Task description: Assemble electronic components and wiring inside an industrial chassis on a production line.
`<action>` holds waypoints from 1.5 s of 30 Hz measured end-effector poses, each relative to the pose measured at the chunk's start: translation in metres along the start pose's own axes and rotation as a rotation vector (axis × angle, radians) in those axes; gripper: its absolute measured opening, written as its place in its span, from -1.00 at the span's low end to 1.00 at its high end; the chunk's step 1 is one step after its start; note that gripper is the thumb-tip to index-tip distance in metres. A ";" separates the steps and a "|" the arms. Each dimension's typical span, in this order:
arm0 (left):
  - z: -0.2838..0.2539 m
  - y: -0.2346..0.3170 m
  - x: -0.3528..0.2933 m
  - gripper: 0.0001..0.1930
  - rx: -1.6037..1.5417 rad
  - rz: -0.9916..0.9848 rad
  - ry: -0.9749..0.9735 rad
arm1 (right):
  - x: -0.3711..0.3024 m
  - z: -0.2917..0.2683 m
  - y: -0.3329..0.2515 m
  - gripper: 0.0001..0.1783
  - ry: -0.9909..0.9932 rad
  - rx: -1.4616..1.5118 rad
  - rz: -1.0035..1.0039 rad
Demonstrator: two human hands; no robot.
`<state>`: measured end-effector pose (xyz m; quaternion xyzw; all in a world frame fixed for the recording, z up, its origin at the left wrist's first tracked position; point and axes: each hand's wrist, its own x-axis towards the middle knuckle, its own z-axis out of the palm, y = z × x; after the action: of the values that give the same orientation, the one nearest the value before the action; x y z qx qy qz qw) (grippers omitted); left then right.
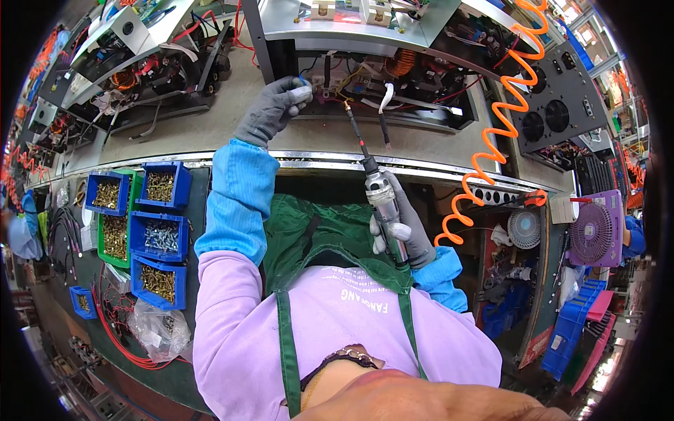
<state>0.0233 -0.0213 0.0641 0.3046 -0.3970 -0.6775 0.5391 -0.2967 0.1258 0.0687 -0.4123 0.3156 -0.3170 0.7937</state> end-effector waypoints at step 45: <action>0.043 -0.042 0.018 -0.71 0.368 0.112 0.460 | 0.042 0.017 0.005 -0.15 -0.061 0.403 0.056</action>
<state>-0.0370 -0.0255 0.0496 0.5203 -0.3966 -0.4767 0.5871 -0.2577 0.1036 0.0622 -0.2455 0.2332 -0.3389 0.8778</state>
